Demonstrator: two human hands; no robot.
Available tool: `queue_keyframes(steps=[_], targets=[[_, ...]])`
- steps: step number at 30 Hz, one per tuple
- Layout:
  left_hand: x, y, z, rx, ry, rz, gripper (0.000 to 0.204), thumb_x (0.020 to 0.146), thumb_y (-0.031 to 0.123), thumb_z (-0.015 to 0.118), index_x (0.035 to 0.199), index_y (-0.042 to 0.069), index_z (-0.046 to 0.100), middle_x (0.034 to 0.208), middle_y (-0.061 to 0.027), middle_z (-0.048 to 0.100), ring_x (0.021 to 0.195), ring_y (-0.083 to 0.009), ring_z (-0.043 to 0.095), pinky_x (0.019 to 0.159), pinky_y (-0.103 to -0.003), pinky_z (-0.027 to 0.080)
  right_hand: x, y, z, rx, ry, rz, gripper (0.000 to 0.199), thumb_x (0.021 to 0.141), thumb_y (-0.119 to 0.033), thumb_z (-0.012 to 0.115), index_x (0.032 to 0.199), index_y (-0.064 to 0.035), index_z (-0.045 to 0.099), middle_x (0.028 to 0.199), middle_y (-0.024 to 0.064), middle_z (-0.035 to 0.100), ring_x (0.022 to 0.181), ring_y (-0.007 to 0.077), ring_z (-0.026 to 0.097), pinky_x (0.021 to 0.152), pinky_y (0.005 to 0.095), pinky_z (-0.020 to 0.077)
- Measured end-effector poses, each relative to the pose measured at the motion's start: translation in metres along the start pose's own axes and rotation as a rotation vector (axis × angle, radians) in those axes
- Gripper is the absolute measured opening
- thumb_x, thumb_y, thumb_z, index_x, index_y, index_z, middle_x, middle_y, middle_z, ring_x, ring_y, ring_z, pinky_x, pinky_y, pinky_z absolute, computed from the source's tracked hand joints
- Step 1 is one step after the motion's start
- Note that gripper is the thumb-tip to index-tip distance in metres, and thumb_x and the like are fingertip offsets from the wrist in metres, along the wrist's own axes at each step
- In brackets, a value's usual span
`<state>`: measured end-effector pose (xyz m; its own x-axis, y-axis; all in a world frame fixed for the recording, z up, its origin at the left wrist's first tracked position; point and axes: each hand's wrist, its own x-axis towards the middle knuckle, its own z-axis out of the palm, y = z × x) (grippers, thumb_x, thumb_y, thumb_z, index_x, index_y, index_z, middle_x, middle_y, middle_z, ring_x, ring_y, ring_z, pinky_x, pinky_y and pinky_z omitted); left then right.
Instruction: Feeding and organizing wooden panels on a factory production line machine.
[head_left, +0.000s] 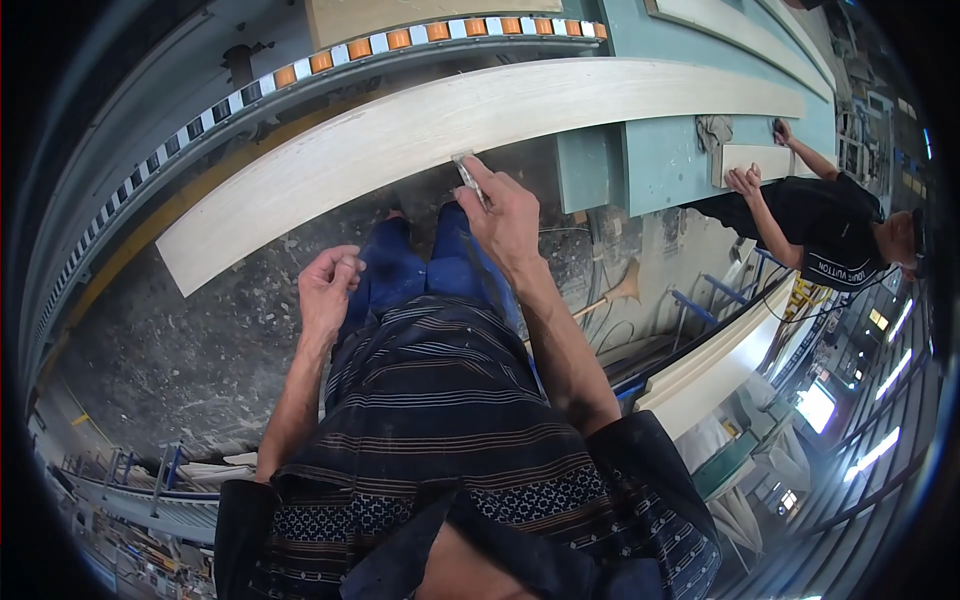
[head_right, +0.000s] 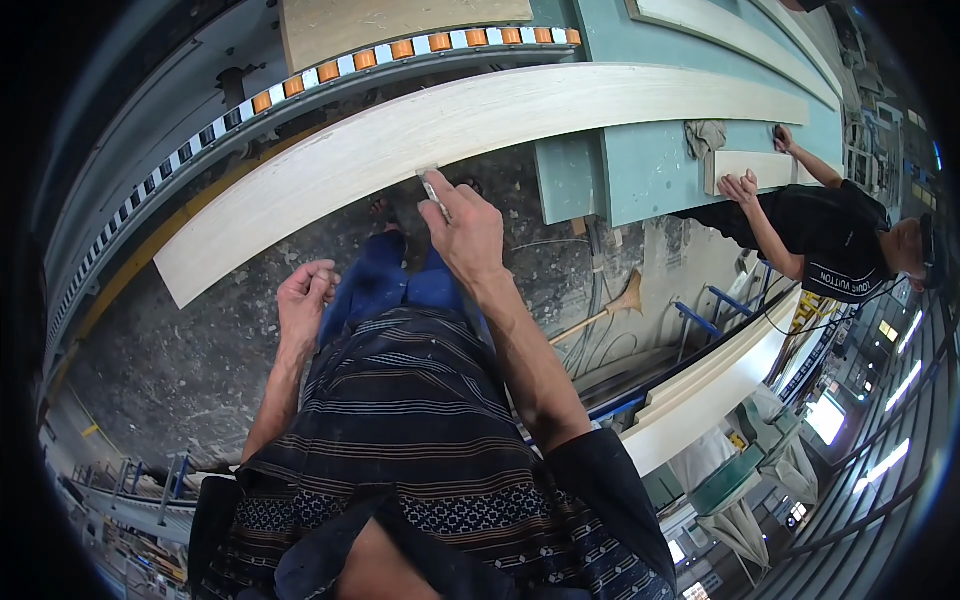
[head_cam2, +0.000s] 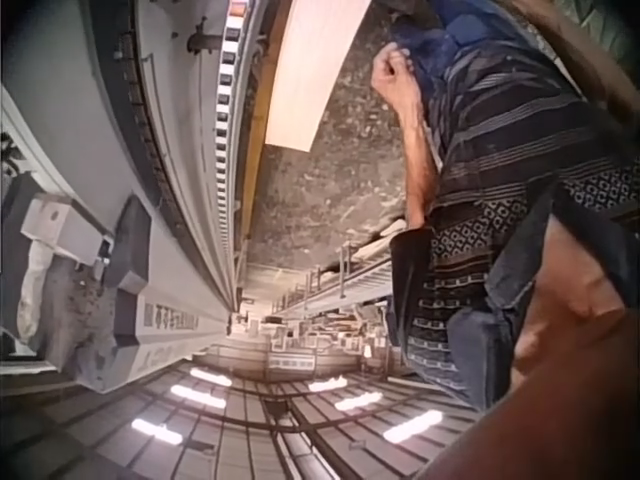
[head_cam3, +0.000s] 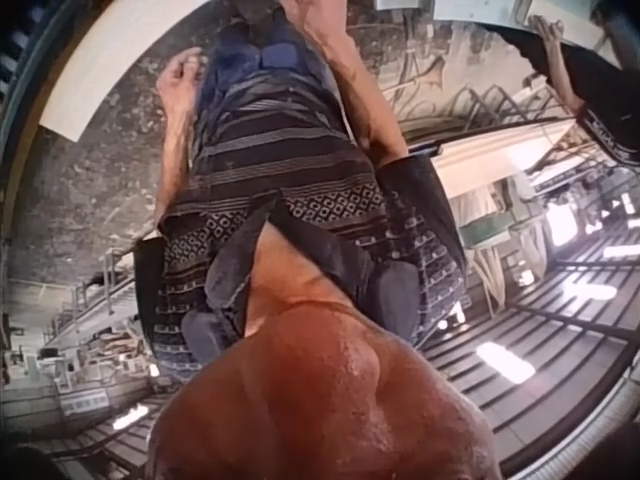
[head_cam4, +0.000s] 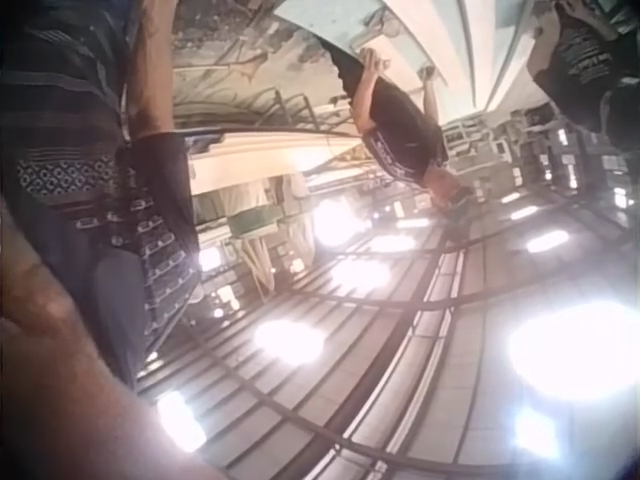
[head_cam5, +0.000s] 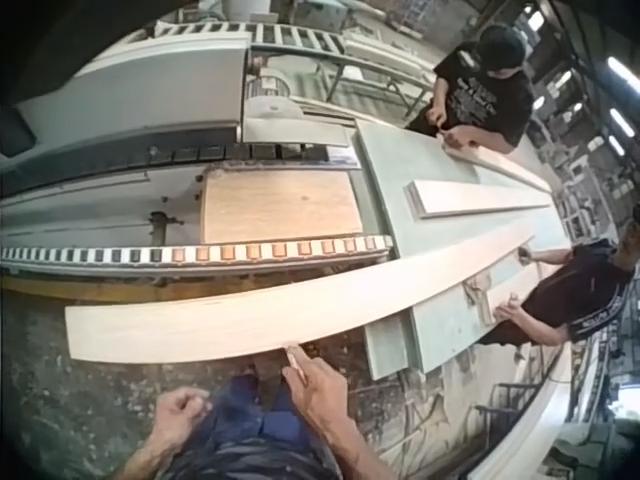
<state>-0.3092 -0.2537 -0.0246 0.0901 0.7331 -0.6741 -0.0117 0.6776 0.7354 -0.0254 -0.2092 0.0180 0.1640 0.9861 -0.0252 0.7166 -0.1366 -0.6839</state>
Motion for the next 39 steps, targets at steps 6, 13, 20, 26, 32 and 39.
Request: queue_keyframes(steps=[6, 13, 20, 26, 32, 39], targets=[[0.002, -0.002, -0.001, 0.007, 0.01, -0.004, 0.019, 0.103, 0.015, 0.064, 0.115, 0.003, 0.072, 0.091, -0.0017, 0.073, 0.075, -0.0056, 0.059, 0.07, -0.022, 0.049, 0.0, 0.003, -0.004, 0.051, 0.048, 0.009, 0.04, 0.084, -0.01, 0.08, 0.123, -0.0067, 0.073, 0.074, 0.0117, 0.062, 0.061, 0.0226, 0.057, 0.059, 0.0352, 0.0476], [0.001, 0.0, -0.002, 0.039, 0.01, 0.0, 0.02, 0.103, 0.015, 0.063, 0.115, 0.002, 0.072, 0.09, -0.0019, 0.073, 0.074, -0.0057, 0.059, 0.069, -0.022, 0.049, -0.006, 0.012, -0.005, 0.02, 0.05, 0.005, 0.039, 0.086, -0.009, 0.08, 0.124, -0.0054, 0.073, 0.077, 0.0116, 0.065, 0.062, 0.0187, 0.058, 0.058, 0.0326, 0.0475], [0.0, 0.002, -0.001, 0.059, 0.019, -0.011, 0.02, 0.104, 0.015, 0.063, 0.116, 0.002, 0.072, 0.091, -0.0018, 0.073, 0.075, -0.006, 0.06, 0.07, -0.022, 0.049, -0.003, 0.006, 0.0, 1.019, 0.118, 0.772, 0.044, 0.102, -0.019, 0.067, 0.138, 0.0042, 0.057, 0.087, 0.013, 0.071, 0.066, 0.0165, 0.066, 0.057, 0.0263, 0.0579], [0.002, 0.002, 0.001, 0.06, -0.002, 0.001, 0.02, 0.104, 0.015, 0.063, 0.116, 0.002, 0.071, 0.092, -0.0019, 0.073, 0.075, -0.0061, 0.06, 0.07, -0.022, 0.049, -0.005, -0.009, 0.018, 1.349, 0.101, 0.801, 0.043, 0.104, -0.019, 0.062, 0.14, 0.0039, 0.054, 0.09, 0.0168, 0.072, 0.068, 0.0194, 0.069, 0.059, 0.0308, 0.061], [0.002, 0.001, 0.0, 0.074, 0.003, -0.008, 0.02, 0.104, 0.015, 0.063, 0.116, 0.002, 0.071, 0.092, -0.0021, 0.073, 0.075, -0.0064, 0.06, 0.07, -0.022, 0.049, -0.01, -0.009, 0.008, 1.093, 0.086, 0.698, 0.035, 0.102, -0.015, 0.065, 0.131, 0.0039, 0.062, 0.087, 0.0126, 0.071, 0.067, 0.0136, 0.066, 0.059, 0.0277, 0.0589], [0.002, -0.002, 0.0, 0.049, 0.002, 0.004, 0.021, 0.103, 0.015, 0.064, 0.116, 0.002, 0.072, 0.09, -0.0022, 0.073, 0.074, -0.0059, 0.059, 0.069, -0.022, 0.049, -0.013, 0.013, 0.034, 0.282, 0.241, 0.266, 0.028, 0.091, -0.007, 0.075, 0.116, 0.0047, 0.069, 0.081, 0.0054, 0.071, 0.069, 0.0071, 0.065, 0.062, 0.0231, 0.0524]])
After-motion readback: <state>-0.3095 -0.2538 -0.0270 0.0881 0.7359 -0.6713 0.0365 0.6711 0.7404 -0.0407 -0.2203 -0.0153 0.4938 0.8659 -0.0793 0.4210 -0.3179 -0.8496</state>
